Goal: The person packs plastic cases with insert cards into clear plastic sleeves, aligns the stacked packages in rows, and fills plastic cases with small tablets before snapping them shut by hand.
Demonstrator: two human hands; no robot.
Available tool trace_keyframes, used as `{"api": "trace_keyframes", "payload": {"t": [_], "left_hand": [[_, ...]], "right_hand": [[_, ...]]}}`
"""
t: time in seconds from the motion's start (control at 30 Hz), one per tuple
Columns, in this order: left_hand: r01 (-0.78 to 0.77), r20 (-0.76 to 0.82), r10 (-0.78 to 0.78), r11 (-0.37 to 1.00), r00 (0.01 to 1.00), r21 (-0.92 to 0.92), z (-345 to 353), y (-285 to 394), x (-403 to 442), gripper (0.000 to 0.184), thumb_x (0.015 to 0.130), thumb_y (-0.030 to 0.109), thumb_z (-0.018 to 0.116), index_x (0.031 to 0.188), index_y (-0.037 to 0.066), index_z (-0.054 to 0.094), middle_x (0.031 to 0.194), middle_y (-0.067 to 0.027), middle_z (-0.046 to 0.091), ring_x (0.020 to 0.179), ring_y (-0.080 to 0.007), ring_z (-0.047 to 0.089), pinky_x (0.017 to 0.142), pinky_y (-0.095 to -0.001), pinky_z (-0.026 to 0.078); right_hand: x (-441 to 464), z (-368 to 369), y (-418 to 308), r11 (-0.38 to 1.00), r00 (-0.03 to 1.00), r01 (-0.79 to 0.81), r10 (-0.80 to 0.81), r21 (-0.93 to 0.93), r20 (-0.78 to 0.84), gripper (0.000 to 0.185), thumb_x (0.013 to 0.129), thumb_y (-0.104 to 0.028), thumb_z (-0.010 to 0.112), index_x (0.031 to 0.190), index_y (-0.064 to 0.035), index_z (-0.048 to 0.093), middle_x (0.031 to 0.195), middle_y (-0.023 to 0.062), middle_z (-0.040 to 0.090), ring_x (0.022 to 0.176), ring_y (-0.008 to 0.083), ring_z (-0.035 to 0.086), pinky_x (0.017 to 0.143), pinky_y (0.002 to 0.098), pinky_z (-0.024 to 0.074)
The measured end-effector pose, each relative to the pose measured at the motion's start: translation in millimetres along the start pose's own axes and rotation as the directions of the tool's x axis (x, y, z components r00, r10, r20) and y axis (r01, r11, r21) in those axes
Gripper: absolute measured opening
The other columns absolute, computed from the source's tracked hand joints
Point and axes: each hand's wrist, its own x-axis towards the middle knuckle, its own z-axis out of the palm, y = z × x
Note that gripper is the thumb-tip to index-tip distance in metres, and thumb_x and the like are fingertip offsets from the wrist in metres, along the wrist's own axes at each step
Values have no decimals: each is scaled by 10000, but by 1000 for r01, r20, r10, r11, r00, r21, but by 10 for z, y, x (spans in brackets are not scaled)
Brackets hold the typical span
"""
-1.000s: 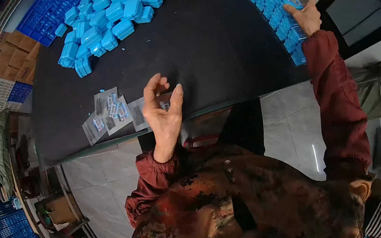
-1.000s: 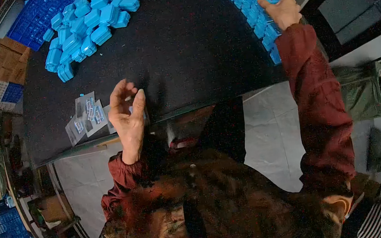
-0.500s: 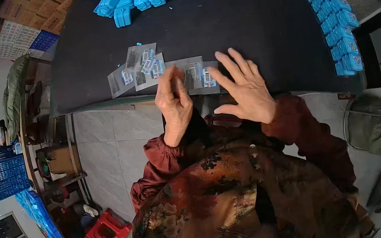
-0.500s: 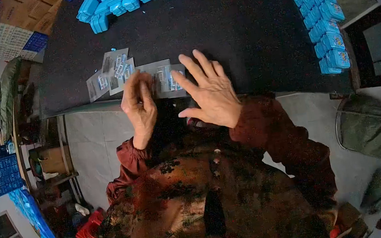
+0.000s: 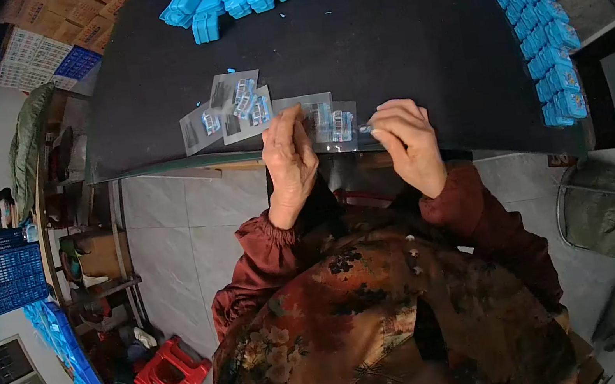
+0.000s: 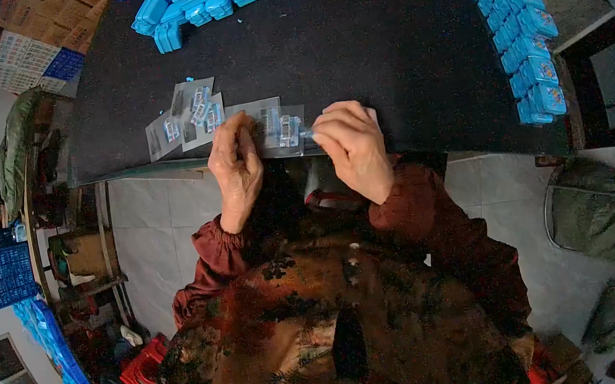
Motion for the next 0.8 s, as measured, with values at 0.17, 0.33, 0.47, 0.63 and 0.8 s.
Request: {"api": "trace_keyframes", "payload": {"t": [0.17,0.33,0.47,0.63,0.8], "left_hand": [[445,166,-456,618,874,-648,-129,234,207,244,916,153,486,1093,-10,528,957,-79,588,841,-142,547,743,-245,426],[604,576,-230,75,785,-793,-131,465,482,585,834,345,607,1247,-17,407,1148,-142,528,978,-186,538,795,-290,435],[672,668,-77,82,741,-736,-175,605,627,451,736,117,723,1129,-4,537,989,-112,612,845,-136,587,697,-235,467],[590,535,-250,310,807,-746,7,689,589,55,783,7,654,748,-21,622,635,-26,601,595,-46,531,554,-183,430],[425,292,-408,284,865,-860,120,634,525,141,787,22,663,680,20,572,655,-25,600,598,-22,514,532,-159,399]], "right_hand": [[240,-322,-61,827,950,-311,277,469,141,179,902,-117,498,782,5,549,641,13,523,580,63,465,529,234,400],[343,-417,-272,839,956,-294,246,458,163,213,908,-136,495,745,-1,523,617,17,503,579,46,453,506,224,387],[341,-464,-227,869,943,-313,237,383,234,232,917,-146,480,736,-7,519,629,18,510,571,45,461,494,227,394],[367,-513,-285,740,898,-437,394,511,197,208,904,-186,510,775,-25,531,688,23,541,621,55,497,546,224,423],[295,-501,-443,410,735,-597,623,690,266,203,879,-222,556,811,-32,539,735,32,552,675,71,523,604,233,435]]}}
